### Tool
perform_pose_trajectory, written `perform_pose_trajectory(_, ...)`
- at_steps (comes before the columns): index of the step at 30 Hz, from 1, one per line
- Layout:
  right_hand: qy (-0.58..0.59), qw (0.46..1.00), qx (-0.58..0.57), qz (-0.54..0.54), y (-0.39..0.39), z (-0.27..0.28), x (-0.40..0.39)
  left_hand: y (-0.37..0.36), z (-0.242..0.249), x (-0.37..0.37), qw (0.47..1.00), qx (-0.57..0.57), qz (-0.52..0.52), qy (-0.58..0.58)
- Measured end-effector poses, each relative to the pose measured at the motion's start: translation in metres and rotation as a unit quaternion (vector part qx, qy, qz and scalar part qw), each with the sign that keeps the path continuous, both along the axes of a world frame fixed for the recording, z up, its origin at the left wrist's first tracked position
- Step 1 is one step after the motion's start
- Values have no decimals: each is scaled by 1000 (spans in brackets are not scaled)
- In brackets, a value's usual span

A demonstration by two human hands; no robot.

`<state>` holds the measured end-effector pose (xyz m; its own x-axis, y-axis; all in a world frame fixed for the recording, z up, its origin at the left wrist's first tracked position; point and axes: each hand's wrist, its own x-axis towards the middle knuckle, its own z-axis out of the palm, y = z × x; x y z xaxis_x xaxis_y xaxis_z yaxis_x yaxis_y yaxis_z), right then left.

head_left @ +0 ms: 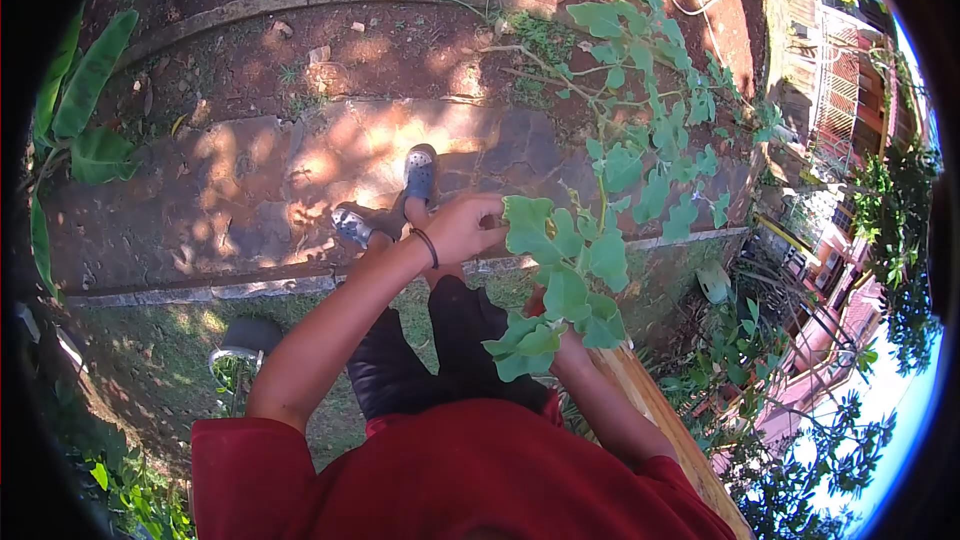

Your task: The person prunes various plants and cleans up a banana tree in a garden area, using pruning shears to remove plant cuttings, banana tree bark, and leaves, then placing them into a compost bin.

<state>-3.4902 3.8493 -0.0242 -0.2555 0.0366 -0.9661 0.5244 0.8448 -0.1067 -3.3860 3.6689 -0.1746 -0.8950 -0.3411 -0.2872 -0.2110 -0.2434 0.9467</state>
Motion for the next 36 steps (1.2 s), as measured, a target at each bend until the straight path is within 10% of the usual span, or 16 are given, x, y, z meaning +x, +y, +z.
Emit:
perform_pose_trajectory(3,-6,999,-21,-29,7,-7,-1,3,3,6,999,22,12,23)
perform_pose_trajectory(5,72,982,-84,154,-2,1,-2,4,5,7,998,48,13,24)
perform_pose_trajectory(9,31,994,-102,-12,-5,-9,8,8,-3,5,998,66,-8,-9)
perform_pose_trajectory(12,214,898,-275,268,23,-34,16,5,-2,-3,996,78,39,5)
perform_pose_trajectory(15,77,981,-163,74,1,-16,18,4,-11,-10,995,80,62,-1)
perform_pose_trajectory(21,36,906,-284,313,12,17,11,-21,3,-28,979,195,67,4)
perform_pose_trajectory(26,-89,902,-111,408,75,18,-16,-45,9,-32,981,183,52,-24)
perform_pose_trajectory(36,358,820,-124,428,86,-20,-101,-36,20,-48,989,120,59,-69)
